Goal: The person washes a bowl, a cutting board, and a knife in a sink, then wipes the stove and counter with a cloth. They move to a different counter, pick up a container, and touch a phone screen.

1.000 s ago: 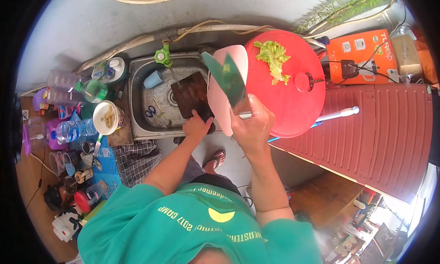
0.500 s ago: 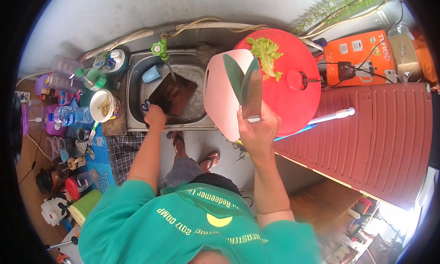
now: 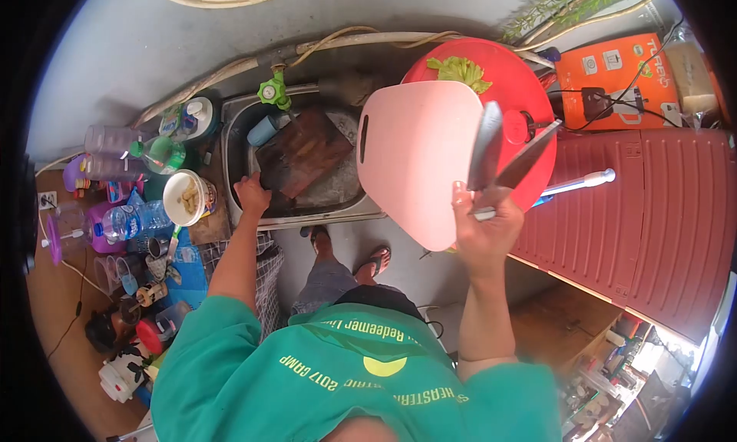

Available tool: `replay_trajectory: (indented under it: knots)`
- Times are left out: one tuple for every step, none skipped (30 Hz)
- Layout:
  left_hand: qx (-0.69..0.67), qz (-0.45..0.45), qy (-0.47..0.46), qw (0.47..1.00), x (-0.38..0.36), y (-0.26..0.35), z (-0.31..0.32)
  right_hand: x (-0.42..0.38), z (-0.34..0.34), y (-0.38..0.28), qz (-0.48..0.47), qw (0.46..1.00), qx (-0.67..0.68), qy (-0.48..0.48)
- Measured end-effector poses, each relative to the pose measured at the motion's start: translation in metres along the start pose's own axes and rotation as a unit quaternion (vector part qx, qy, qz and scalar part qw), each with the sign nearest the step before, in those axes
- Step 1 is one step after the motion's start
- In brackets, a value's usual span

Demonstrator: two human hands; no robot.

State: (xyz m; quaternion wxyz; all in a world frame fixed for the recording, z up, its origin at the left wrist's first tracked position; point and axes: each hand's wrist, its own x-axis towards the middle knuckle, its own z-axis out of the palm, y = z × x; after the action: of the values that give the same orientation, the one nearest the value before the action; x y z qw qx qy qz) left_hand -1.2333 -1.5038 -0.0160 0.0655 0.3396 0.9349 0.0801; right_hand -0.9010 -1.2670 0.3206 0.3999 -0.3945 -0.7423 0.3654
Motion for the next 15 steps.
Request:
replay_trajectory:
  knots:
    - [-0.022,0.007,0.002,1.000,0.004,0.003,-0.006,0.000,-0.002,-0.002,0.002,1.000,0.000,0.003]
    - [-0.021,0.010,0.001,1.000,0.009,0.001,-0.005,0.001,-0.004,-0.004,0.004,1.000,-0.008,0.009]
    - [-0.051,0.026,-0.007,0.998,0.015,-0.002,0.000,0.000,-0.006,-0.007,0.005,1.000,-0.017,0.015]
    - [-0.080,0.041,-0.015,0.996,0.020,-0.004,0.006,0.000,-0.007,-0.009,0.006,1.000,-0.019,0.017]
    - [-0.080,0.044,-0.017,0.996,0.026,-0.007,0.011,-0.001,-0.007,-0.012,0.019,1.000,-0.003,0.025]
    - [-0.103,0.062,-0.013,0.993,0.033,-0.009,0.019,-0.001,-0.008,-0.015,0.031,0.999,0.013,0.033]
    - [-0.125,0.081,-0.009,0.989,0.039,-0.011,0.026,-0.001,-0.010,-0.018,0.032,0.999,0.000,0.029]
    - [-0.126,0.084,-0.013,0.988,0.046,-0.013,0.034,-0.002,-0.011,-0.020,0.036,0.999,-0.003,0.032]
    - [-0.139,0.083,-0.033,0.986,0.053,-0.014,0.040,-0.003,-0.011,-0.022,0.039,0.998,0.003,0.039]
    - [-0.153,0.082,-0.053,0.983,0.060,-0.014,0.047,-0.004,-0.013,-0.023,0.041,0.998,0.010,0.047]
    - [-0.154,0.085,-0.057,0.983,0.068,-0.014,0.054,-0.007,-0.015,-0.020,0.031,0.998,0.044,0.045]
    - [-0.180,0.106,-0.048,0.977,0.075,-0.013,0.060,-0.008,-0.013,-0.024,0.034,0.997,0.041,0.047]
    - [-0.206,0.127,-0.040,0.969,0.082,-0.012,0.066,-0.008,-0.010,-0.031,0.041,0.996,0.052,0.063]
    - [-0.207,0.128,-0.043,0.969,0.089,-0.011,0.072,-0.009,-0.007,-0.035,0.048,0.994,0.063,0.078]
    - [-0.223,0.134,-0.048,0.964,0.096,-0.005,0.071,-0.011,-0.010,-0.031,0.041,0.994,0.070,0.073]
